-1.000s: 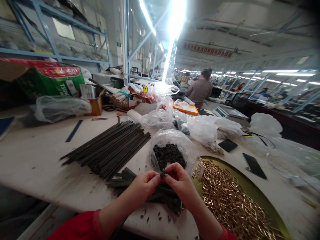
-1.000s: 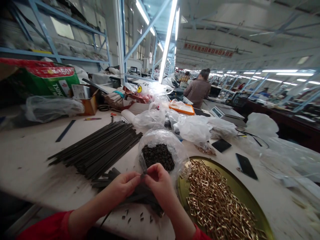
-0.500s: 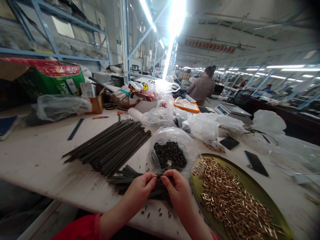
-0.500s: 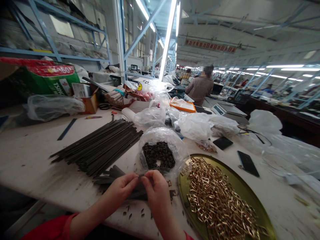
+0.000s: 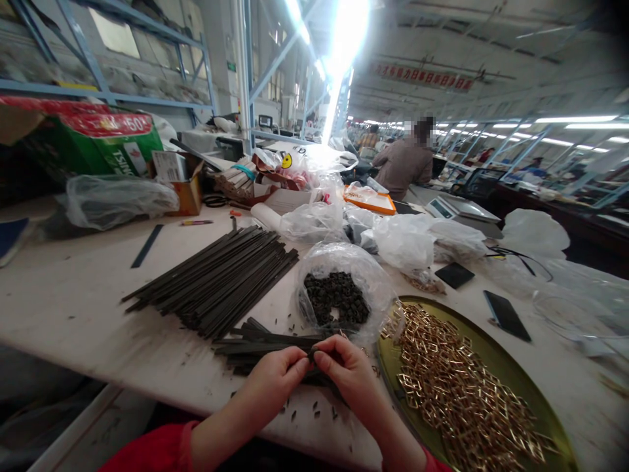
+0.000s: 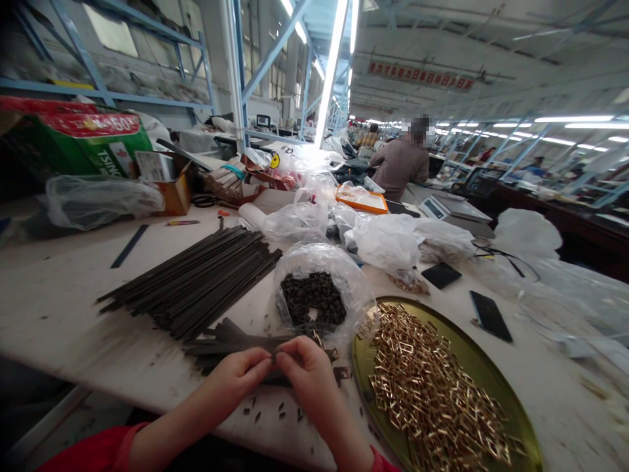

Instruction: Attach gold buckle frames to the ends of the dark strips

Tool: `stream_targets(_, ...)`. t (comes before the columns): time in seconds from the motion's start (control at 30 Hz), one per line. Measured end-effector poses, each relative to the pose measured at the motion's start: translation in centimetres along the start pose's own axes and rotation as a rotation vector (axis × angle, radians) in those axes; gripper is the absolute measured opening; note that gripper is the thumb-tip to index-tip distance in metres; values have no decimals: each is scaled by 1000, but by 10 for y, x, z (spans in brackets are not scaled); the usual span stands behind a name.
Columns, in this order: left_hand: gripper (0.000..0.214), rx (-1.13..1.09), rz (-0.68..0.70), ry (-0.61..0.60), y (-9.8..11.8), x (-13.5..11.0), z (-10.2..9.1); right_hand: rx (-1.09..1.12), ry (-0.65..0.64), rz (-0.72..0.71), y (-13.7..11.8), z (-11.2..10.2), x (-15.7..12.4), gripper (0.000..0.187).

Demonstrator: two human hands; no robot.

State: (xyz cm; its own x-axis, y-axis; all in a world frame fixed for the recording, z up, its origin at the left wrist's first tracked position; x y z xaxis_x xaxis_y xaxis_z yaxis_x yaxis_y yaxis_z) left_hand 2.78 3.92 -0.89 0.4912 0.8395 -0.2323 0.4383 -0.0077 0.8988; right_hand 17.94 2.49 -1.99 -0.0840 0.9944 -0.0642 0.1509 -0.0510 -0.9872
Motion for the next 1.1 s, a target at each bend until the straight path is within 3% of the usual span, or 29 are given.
stream_targets(0.1, 29, 55, 8, -62, 1, -4, 2, -68, -59, -5, 2, 0, -3, 16)
stream_targets(0.2, 29, -4, 10, -25, 2, -7, 3, 8, -71, 29, 6, 5, -6, 19)
stream_targets(0.33, 21, -105, 39, 110, 2, -11, 6, 115, 90, 4, 9, 19, -12, 23)
stream_targets(0.43, 20, -195, 34, 126, 0, -14, 12, 136, 209, -18, 11, 31, -18, 23)
stream_targets(0.63, 45, -402, 16, 125, -3, -19, 19, 25, 255, -73, 11, 43, -26, 21)
stream_targets(0.77, 58, -388, 21, 109, -3, -21, 13, -58, 246, -105, 11, 39, -31, 34)
stream_targets(0.83, 58, -359, 20, 87, -2, -22, 10, 11, 230, -41, 13, 37, -31, 43)
stream_targets(0.93, 60, -306, 20, 5, -1, -25, 7, 231, 167, 105, 17, 37, -29, 38)
stream_targets(1.1, 64, -271, -17, -73, -2, -25, 2, 516, -152, 218, 17, 44, -27, 37)
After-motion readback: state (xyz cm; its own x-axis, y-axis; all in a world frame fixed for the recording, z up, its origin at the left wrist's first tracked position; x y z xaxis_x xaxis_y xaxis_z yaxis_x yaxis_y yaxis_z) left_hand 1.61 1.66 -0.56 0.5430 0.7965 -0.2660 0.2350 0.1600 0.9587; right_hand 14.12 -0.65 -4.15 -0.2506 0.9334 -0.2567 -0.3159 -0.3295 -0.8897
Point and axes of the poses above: each hand's wrist, its own x-axis towards the middle knuckle, its own z-axis out of the palm, y = z × x, the point moved 2 cm from there along x, towards the middle knuckle, and after that the axes turned 3 degrees about -y, right-handed, at the moved point
